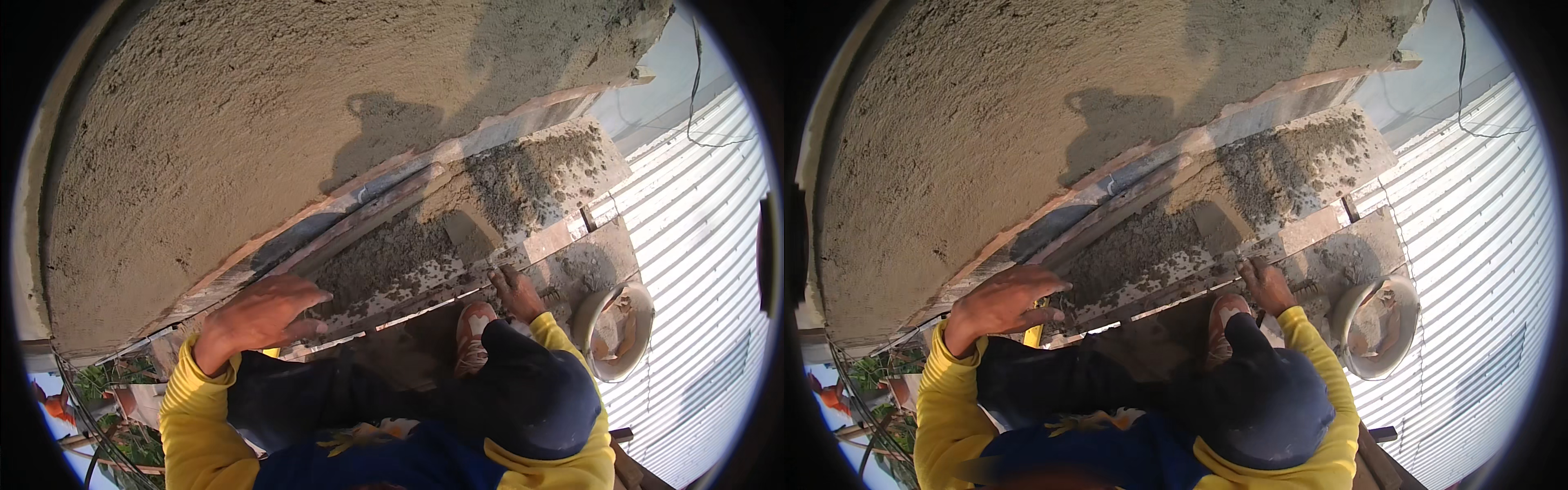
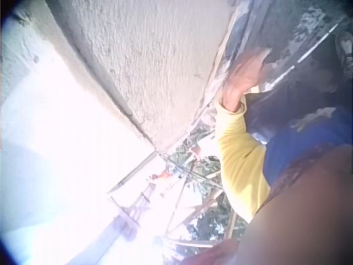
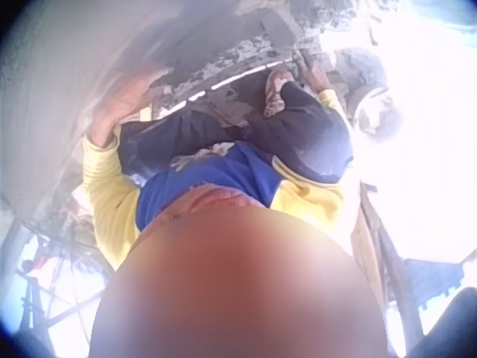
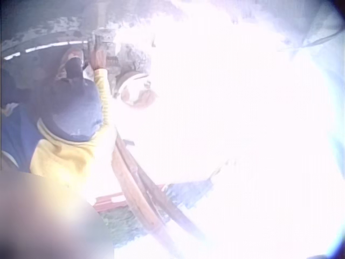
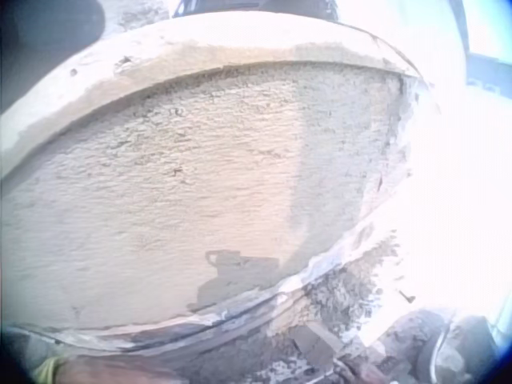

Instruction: The person applies wet cement to a curved wall section using a trowel and then smooths the surface with a wooden float. The worker repeatedly scoops cement from a bucket and spreads it evenly along the wall's edge.

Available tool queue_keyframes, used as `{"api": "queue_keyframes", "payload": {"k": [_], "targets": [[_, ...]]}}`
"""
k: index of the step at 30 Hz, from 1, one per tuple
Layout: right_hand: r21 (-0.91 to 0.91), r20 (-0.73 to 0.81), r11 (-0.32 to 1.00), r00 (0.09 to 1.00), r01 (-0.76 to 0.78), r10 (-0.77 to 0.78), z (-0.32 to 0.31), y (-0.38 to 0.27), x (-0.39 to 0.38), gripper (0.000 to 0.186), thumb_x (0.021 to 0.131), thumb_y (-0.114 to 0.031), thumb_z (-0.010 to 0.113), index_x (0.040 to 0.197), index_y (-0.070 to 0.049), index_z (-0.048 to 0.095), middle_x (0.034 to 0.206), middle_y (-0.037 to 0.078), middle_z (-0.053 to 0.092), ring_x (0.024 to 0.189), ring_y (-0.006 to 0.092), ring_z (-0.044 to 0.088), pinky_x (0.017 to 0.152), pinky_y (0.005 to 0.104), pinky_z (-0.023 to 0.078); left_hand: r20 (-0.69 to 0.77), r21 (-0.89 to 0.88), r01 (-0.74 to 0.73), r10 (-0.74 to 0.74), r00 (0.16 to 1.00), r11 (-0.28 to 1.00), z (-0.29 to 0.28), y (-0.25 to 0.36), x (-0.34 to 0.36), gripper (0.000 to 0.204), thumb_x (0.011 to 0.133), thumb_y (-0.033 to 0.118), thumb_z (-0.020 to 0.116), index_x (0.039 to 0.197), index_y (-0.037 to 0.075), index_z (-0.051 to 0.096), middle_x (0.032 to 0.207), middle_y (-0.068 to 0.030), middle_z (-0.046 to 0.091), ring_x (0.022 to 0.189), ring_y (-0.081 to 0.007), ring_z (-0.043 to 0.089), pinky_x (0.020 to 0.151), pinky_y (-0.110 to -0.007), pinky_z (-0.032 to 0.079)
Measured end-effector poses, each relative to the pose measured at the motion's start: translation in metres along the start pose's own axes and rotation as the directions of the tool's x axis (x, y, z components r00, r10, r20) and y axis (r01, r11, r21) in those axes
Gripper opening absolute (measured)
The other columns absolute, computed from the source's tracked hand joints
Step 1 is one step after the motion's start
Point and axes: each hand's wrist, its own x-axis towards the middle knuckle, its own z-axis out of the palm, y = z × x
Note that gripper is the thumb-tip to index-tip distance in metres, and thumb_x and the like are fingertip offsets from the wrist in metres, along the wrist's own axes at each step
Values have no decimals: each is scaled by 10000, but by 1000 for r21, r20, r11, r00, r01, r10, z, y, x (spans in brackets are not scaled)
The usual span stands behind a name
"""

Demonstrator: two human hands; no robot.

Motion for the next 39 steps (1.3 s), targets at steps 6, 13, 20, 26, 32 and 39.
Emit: {"api": "queue_keyframes", "payload": {"k": [6, 13, 20, 26, 32, 39], "targets": [[-156, -60, 959, 967, 238, -249, 24, 15, 70, 476, 1069, -460, 589, 1134, 8, 652, 740, 211, 652, 751, 403, 686, 736, 497, 516, -97, 16, -57, 59, 994, 998, -13, 27, 22, 462, 981, 312, 741, 1328, 12, 682, 1232, -163, 717, 1179, -368, 667, 1039, -462, 520], [196, -166, 973, 982, 117, -85, -5, -8, 12, 423, 1035, -423, 643, 1004, -1, 624, 789, 206, 631, 762, 391, 647, 728, 486, 498, -433, 379, -146, 314, 845, 914, -104, 106, 50, 405, 906, 232, 805, 1277, 86, 735, 1143, -112, 728, 1075, -316, 689, 951, -449, 530], [572, -436, 774, 900, 273, 4, -55, -33, 25, 275, 1080, -294, 629, 1213, -59, 576, 755, 42, 579, 610, 138, 569, 570, 344, 495, -412, 901, -36, 878, 245, 433, -262, 272, 195, 349, 874, 199, 829, 1193, 78, 757, 1126, -92, 733, 1028, -292, 671, 899, -434, 495], [781, -541, 402, 839, 478, 53, -151, -100, 62, 277, 1090, -189, 598, 1303, -51, 487, 732, 16, 529, 535, 117, 534, 457, 286, 456, -314, 931, 280, 904, 290, 234, -365, 315, 306, 369, 853, 236, 859, 1190, 110, 776, 1169, -61, 683, 1144, -259, 633, 1004, -437, 472], [750, -652, 213, 755, 627, 71, -214, -93, 98, 261, 1079, -183, 573, 1299, -74, 483, 815, 29, 539, 538, 121, 529, 437, 285, 450, -269, 942, 296, 885, 380, 160, -379, 327, 329, 305, 836, 210, 862, 1108, 100, 780, 1118, -50, 666, 1138, -237, 625, 1024, -425, 456], [678, -734, 148, 670, 720, 107, -224, -96, 102, 339, 1068, -134, 612, 1348, -34, 450, 847, 54, 557, 548, 119, 542, 460, 298, 473, -313, 895, 386, 932, 183, 225, -410, 320, 336, 199, 932, 236, 776, 1028, 67, 738, 1133, -44, 682, 1138, -246, 633, 1061, -455, 435]]}}
